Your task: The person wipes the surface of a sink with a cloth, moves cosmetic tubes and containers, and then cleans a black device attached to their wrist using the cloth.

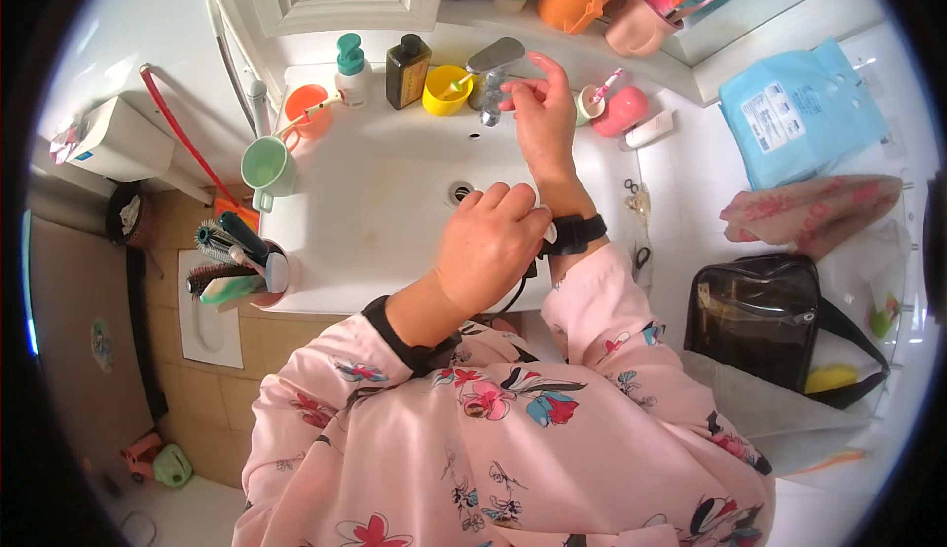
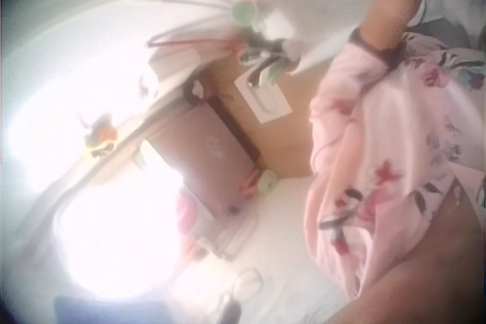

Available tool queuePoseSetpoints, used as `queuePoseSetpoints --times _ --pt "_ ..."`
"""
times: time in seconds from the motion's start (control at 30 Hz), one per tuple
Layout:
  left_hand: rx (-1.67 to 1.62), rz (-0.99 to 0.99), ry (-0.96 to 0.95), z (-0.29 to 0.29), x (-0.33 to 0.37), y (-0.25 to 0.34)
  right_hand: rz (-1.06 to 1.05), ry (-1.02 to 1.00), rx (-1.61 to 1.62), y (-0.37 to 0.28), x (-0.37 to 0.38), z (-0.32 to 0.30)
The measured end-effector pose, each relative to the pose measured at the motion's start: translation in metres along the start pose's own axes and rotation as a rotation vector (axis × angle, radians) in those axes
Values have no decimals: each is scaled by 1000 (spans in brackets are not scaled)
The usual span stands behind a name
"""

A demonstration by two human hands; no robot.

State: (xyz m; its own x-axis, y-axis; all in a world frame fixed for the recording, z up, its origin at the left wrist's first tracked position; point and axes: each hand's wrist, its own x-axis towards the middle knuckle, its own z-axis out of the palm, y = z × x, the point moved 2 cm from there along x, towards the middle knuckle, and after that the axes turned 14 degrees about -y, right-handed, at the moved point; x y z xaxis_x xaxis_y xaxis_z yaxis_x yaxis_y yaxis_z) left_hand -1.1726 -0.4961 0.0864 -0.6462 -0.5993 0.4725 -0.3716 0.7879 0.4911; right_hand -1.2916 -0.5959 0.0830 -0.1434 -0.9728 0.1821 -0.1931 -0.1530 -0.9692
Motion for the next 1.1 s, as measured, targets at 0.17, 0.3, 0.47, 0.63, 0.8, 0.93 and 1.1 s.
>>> queuePoseSetpoints --times 0.17,0.3,0.47,0.63,0.8,0.93,1.1 --pt "54 35 -57 12 -15 8 -63 -13 -64 0 5 -8" --pt "-27 329 -230 17 -29 13 -11 75 61 -3 9 -20" --pt "-40 95 48 -3 -7 -5 -48 118 93 -10 10 -21" --pt "104 89 -44 9 1 3 -139 19 61 -10 11 -14" --pt "-49 463 -281 27 -29 15 -104 91 266 -21 29 -37" --pt "-298 216 114 14 -26 -10 38 255 889 -10 34 -69" --pt "-393 53 242 -3 3 -3 145 266 1144 19 25 -66"
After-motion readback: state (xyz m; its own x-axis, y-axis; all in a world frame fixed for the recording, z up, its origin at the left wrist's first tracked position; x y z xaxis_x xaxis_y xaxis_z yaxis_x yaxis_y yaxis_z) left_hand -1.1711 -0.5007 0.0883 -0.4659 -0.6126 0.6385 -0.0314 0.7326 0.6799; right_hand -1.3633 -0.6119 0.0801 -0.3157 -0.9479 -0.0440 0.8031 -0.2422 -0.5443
